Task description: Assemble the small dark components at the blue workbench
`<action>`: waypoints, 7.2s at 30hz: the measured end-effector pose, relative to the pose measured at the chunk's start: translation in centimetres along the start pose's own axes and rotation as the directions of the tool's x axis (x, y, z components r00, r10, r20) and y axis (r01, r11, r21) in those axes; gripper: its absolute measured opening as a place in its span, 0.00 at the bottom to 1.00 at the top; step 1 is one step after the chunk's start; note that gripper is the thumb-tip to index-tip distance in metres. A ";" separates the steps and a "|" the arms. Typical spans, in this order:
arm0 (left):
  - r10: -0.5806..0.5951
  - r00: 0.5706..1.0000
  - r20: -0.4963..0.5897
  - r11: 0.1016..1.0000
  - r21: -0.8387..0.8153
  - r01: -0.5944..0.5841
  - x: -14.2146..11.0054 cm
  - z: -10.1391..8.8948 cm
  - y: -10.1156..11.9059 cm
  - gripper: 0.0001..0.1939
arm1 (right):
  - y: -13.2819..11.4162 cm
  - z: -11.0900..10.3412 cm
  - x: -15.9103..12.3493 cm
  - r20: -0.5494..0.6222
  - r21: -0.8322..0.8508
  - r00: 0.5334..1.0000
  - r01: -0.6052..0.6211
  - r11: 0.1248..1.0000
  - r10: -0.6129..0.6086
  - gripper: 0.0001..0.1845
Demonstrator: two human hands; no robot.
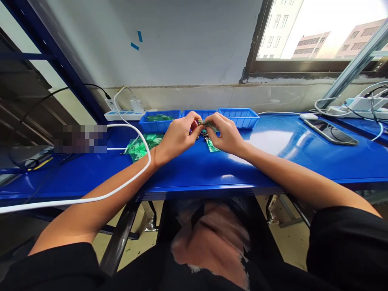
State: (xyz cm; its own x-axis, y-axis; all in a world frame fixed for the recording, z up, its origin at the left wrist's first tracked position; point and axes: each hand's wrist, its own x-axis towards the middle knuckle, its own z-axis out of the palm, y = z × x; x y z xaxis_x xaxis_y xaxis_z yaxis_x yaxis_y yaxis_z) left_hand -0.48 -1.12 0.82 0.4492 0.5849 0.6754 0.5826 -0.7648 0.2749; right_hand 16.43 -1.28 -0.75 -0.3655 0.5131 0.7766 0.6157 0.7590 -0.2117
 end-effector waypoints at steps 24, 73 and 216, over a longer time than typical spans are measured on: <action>-0.235 0.911 -0.339 0.959 0.073 0.275 2.0 -3.9 -4.1 0.03 | -0.2 0.6 -0.4 0.062 0.002 0.998 -0.002 1.000 0.001 0.23; -0.017 0.918 0.395 0.993 0.111 -0.030 0.2 0.0 -0.8 0.16 | 0.7 -4.5 1.4 0.737 -0.376 0.577 -0.082 0.923 0.351 0.37; -0.306 0.841 0.445 0.899 0.425 0.103 0.2 -1.2 1.5 0.18 | -1.4 -0.3 0.6 0.138 0.134 0.972 -0.206 0.969 0.188 0.11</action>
State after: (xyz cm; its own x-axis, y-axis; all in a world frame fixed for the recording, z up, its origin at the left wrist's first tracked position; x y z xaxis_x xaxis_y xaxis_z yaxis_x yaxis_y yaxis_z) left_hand -0.34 -2.46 2.14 0.5010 0.8467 0.1790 0.8579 -0.5131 0.0261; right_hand 15.56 -2.13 0.17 -0.3357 0.6968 0.6338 0.5783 0.6836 -0.4453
